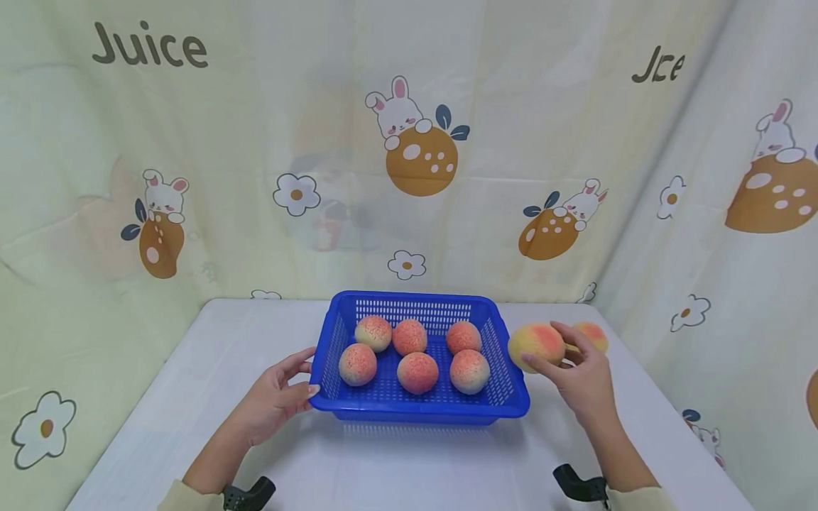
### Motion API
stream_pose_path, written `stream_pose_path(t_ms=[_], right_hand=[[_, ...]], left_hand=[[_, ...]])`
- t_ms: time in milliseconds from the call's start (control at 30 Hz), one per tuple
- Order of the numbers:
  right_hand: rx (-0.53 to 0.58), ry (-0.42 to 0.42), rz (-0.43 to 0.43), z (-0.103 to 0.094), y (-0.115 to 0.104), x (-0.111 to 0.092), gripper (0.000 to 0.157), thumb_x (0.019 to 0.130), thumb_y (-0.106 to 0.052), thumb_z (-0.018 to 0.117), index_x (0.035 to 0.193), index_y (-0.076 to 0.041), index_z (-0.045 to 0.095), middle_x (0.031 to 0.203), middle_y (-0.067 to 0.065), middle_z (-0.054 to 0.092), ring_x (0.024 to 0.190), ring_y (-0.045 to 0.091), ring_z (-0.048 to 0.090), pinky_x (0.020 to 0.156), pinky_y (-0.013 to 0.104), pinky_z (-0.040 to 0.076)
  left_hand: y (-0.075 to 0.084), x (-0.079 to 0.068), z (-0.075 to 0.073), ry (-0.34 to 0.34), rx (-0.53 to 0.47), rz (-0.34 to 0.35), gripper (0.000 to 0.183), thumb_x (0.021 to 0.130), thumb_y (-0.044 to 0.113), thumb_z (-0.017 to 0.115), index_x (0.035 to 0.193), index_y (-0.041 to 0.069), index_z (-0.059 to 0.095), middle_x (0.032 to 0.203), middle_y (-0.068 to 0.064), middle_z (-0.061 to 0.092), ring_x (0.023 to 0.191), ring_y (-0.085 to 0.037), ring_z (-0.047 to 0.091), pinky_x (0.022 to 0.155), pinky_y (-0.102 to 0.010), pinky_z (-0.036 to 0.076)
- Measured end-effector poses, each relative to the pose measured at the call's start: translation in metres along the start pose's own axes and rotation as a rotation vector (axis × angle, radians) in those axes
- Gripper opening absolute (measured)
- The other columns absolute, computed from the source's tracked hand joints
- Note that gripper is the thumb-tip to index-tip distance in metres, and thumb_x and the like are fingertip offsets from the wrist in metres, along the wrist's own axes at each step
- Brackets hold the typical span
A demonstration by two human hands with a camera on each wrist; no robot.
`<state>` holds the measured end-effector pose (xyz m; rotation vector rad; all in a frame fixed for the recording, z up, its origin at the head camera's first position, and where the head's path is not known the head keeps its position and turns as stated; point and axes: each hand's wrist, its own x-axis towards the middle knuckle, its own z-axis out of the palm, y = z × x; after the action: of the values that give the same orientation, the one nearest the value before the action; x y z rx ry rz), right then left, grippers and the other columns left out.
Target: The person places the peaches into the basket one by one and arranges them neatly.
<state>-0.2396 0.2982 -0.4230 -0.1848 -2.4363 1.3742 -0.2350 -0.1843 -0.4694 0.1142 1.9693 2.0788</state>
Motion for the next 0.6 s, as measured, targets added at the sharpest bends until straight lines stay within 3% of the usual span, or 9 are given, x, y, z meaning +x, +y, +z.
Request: stream_pose_path(t_ms=[600], right_hand=[[0.046, -0.081, -0.066, 0.018, -0.020, -0.010, 0.081, 0.081, -0.046, 0.085, 0.150, -0.020, 0.051, 0.145, 0.007, 0.057, 0.114, 0.026, 0.060, 0.080, 0.012, 0.054]], left_hand=[[0.001, 0.000, 0.001, 0.006, 0.008, -0.009, 0.077, 0.095, 0.007, 0.071, 0.160, 0.016, 0.031, 0.139, -0.017, 0.044, 0.097, -0.019, 0.070, 0.085, -0.029, 0.062]])
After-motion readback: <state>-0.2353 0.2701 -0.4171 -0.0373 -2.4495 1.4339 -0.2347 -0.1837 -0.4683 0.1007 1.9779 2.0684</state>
